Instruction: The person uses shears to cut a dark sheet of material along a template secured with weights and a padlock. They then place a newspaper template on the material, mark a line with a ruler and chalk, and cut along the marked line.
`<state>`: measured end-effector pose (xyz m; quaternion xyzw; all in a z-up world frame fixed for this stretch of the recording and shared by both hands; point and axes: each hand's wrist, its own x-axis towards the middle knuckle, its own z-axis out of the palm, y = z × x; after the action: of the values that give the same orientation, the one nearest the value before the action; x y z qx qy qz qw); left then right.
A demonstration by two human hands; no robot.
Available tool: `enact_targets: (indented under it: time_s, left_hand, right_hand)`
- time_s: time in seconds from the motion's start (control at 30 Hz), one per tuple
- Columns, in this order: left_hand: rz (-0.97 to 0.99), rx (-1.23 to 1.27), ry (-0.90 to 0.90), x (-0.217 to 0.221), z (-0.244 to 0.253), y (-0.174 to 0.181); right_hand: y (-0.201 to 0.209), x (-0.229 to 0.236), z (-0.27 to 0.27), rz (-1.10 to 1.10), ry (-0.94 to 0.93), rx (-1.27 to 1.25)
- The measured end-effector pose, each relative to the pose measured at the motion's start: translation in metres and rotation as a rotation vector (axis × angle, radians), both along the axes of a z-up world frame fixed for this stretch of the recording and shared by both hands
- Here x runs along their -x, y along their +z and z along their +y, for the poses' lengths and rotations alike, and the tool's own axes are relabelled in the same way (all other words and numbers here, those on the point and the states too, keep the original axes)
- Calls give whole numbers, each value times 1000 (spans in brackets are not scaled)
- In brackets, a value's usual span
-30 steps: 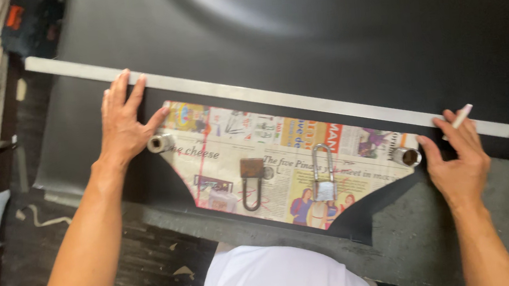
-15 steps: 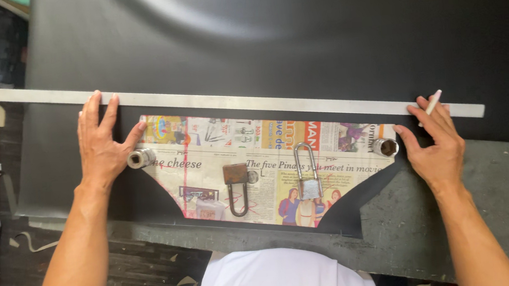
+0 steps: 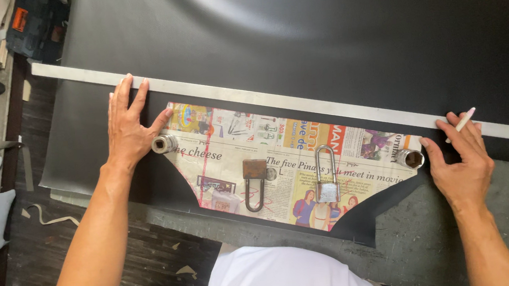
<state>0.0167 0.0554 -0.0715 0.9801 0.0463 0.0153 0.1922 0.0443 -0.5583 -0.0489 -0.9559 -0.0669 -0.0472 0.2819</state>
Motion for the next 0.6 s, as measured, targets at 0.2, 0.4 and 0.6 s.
enact_targets:
  time_s: [0.2, 0.4, 0.6]
  left_hand:
    - [4, -1, -10, 0, 1, -3]
    - [15, 21, -2, 1, 1, -2]
    - [20, 27, -4, 1, 1, 0]
  right_hand:
    - [4, -2, 2, -10, -21, -12]
    - [9, -4, 8, -13, -25, -15]
    - [9, -3, 8, -7, -28, 1]
